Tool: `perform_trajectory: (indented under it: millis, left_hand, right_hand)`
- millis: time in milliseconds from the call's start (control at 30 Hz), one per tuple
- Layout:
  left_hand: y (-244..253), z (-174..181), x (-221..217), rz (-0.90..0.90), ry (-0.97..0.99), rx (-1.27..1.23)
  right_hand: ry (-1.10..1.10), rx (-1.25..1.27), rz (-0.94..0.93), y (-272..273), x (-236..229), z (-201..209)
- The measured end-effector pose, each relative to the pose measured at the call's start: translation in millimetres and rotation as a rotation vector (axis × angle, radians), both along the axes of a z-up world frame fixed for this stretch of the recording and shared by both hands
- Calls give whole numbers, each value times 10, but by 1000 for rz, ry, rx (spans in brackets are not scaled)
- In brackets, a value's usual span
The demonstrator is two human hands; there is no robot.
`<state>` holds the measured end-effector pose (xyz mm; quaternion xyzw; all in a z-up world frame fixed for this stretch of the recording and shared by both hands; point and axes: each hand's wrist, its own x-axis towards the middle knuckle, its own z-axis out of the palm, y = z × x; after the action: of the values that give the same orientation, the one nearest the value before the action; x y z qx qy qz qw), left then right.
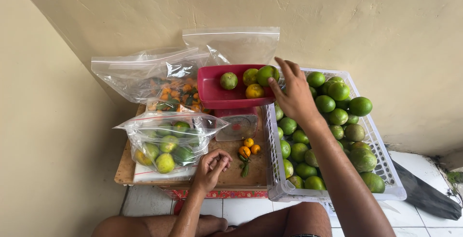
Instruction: Weighing limes on a scale and packing them into plastic bags.
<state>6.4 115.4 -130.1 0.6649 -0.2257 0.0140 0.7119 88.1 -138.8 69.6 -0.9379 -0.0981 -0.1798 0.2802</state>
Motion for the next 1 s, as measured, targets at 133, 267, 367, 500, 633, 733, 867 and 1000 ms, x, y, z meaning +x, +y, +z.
perform_trajectory:
  millis: [133, 267, 367, 500, 633, 733, 867, 1000]
  left_hand:
    - [10, 38, 1, -24, 0, -4]
    - [12, 31, 5, -20, -9, 47]
    - [21, -50, 44, -22, 2, 54]
    - [24, -133, 63, -46, -9, 54]
    - [-80, -2, 33, -20, 38, 120]
    - [-317, 166, -9, 73, -128, 255]
    - [-1037, 840, 72, 25, -492, 201]
    - [-1883, 1609, 447, -196, -706, 301]
  right_hand:
    - [-30, 82, -9, -342, -98, 63]
    - [-212, -184, -76, -1180, -88, -286]
    - [-222, -336, -282, -1687, -164, -599]
    - [-25, -255, -393, -1866, -248, -799]
    - [-4, -153, -435, -1773, -239, -674]
    - [-1, -144, -458, -1804, -259, -745]
    - [-57, -91, -436, -1835, -265, -783]
    - [-21, -122, -452, -1920, -221, -834]
